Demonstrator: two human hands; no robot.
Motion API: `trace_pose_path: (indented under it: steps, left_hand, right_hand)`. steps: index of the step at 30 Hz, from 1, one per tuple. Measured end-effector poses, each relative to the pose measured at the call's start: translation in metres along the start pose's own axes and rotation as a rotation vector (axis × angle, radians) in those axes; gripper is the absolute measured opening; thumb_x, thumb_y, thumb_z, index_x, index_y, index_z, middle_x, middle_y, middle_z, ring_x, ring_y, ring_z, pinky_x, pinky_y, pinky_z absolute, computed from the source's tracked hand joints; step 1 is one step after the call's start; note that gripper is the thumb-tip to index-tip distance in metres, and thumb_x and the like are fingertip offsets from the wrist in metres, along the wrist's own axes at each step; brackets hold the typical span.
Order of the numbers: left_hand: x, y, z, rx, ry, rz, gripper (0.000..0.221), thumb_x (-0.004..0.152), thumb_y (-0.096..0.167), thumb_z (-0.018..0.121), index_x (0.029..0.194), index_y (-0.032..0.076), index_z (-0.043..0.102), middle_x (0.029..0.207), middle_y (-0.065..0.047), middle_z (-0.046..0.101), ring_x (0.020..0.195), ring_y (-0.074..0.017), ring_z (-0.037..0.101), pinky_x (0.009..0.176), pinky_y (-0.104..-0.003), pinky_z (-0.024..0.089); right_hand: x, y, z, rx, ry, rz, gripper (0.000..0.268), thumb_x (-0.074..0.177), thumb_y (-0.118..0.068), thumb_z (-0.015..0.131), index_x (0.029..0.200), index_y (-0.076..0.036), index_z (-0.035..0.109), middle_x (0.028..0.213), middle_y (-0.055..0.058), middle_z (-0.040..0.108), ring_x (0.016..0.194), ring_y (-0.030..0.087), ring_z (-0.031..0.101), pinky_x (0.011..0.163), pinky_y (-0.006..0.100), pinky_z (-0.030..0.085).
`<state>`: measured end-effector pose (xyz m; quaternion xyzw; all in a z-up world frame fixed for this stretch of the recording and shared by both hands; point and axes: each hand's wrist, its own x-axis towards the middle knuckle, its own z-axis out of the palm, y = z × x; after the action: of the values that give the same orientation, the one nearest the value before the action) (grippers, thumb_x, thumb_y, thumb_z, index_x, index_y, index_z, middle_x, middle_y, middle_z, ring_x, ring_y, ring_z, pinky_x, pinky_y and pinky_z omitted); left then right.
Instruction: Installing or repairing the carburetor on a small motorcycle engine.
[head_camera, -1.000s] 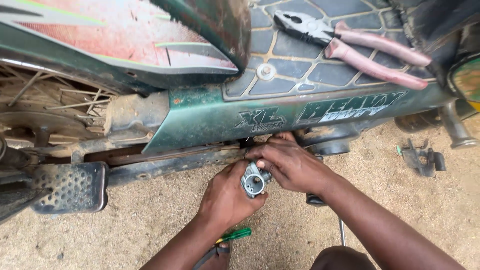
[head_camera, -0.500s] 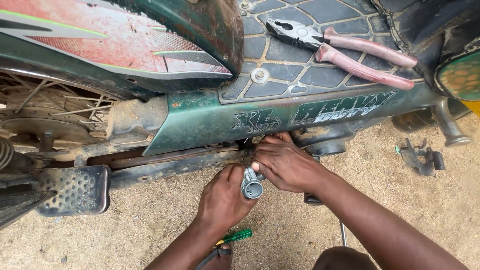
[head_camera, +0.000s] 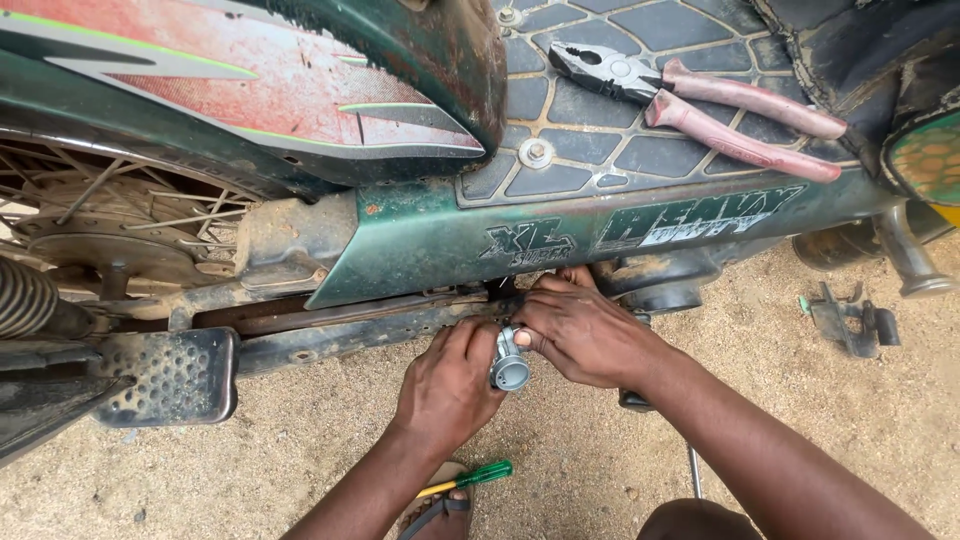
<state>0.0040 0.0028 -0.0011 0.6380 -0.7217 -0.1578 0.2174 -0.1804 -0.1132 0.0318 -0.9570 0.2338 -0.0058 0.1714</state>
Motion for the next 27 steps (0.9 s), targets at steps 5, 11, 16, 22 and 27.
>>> trace_pose_path:
  steps: [5,11,16,22,27]
  left_hand:
    - [0.0,-0.003,-0.003,-0.096,-0.029,-0.089,0.063,0.073,0.024,0.089,0.123,0.005,0.055,0.115,-0.016,0.064,0.102,-0.0313,0.07,0.085,-0.043,0.061]
    - [-0.003,0.002,-0.002,-0.044,0.003,0.008,0.066,0.071,0.023,0.09,0.122,0.002,0.054,0.116,-0.019,0.063,0.104,-0.0342,0.069,0.084,-0.045,0.061]
    - [-0.002,-0.001,-0.001,-0.02,-0.019,-0.009,0.063,0.073,0.022,0.089,0.122,0.002,0.055,0.115,-0.019,0.063,0.104,-0.0334,0.069,0.084,-0.044,0.062]
    - [-0.006,-0.003,0.002,-0.097,-0.048,-0.06,0.067,0.073,0.023,0.09,0.125,0.001,0.055,0.113,-0.018,0.063,0.101,-0.0317,0.071,0.084,-0.043,0.062]
    - [-0.008,-0.006,0.012,-0.028,0.088,0.019,0.071,0.065,0.022,0.091,0.123,0.0,0.057,0.119,-0.022,0.064,0.104,-0.0361,0.07,0.082,-0.044,0.062]
  right_hand:
    - [-0.006,-0.007,-0.005,0.089,0.311,-0.188,0.033,0.092,-0.027,0.067,0.115,-0.004,0.063,0.106,0.012,0.065,0.106,0.03,0.058,0.094,0.048,0.037]
    - [-0.006,-0.009,-0.006,-0.011,0.189,-0.093,0.023,0.094,-0.028,0.064,0.107,-0.009,0.064,0.092,0.008,0.063,0.096,0.026,0.061,0.094,0.047,0.039]
    - [-0.005,-0.012,-0.009,-0.017,0.16,-0.067,0.022,0.098,-0.028,0.065,0.103,-0.007,0.063,0.093,0.01,0.063,0.095,0.029,0.061,0.089,0.047,0.04]
    - [-0.004,-0.011,-0.004,0.035,0.253,-0.125,0.025,0.089,-0.021,0.068,0.11,-0.007,0.066,0.091,0.008,0.065,0.093,0.027,0.062,0.087,0.046,0.04]
    - [-0.003,-0.018,-0.005,0.024,0.158,-0.051,0.022,0.09,-0.017,0.073,0.107,-0.006,0.067,0.093,0.008,0.065,0.095,0.026,0.062,0.092,0.045,0.043]
